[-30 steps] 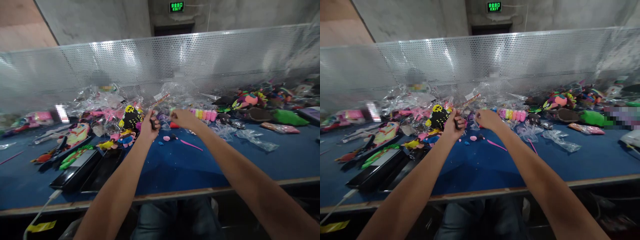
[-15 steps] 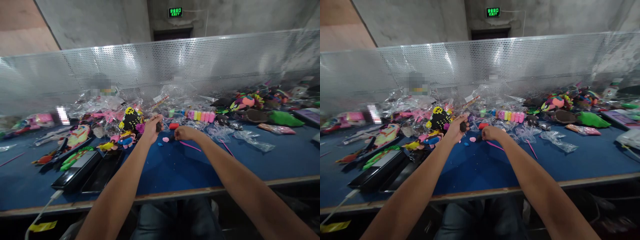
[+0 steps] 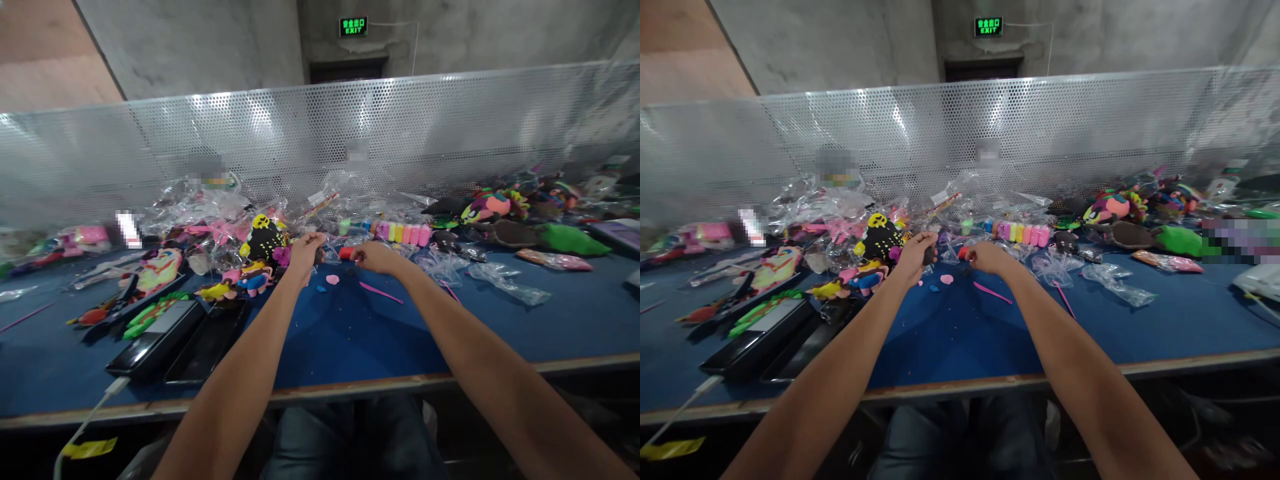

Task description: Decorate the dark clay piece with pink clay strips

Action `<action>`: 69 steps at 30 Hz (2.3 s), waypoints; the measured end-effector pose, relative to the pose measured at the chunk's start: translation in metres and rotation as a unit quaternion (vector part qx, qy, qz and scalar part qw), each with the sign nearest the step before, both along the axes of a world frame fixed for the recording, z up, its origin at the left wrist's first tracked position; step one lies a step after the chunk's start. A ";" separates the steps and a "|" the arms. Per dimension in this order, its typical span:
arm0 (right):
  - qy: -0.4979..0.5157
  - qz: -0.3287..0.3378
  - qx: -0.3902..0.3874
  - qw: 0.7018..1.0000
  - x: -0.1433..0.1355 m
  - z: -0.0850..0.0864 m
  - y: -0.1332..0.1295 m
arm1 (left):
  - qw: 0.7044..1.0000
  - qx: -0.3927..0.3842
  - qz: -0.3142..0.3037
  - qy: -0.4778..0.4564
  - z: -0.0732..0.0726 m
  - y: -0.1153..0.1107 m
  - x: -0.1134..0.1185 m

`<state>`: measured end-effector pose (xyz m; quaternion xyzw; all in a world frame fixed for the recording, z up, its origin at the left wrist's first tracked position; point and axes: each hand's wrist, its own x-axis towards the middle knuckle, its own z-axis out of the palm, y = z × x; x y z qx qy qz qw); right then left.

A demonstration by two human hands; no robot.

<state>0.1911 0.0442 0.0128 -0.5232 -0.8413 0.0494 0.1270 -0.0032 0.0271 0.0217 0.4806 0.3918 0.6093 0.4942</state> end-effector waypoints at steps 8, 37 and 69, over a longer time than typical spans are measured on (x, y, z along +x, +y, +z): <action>0.186 0.075 -0.004 0.980 -0.002 0.007 -0.004 | 0.998 0.004 0.010 -0.058 0.001 0.003 -0.002; 0.265 0.140 0.360 0.884 -0.056 0.012 -0.057 | 0.974 -0.018 -0.200 -0.109 -0.003 -0.036 0.041; 0.106 0.180 0.286 0.935 -0.055 0.025 -0.036 | 0.951 -0.035 -0.274 -0.137 0.017 -0.040 0.035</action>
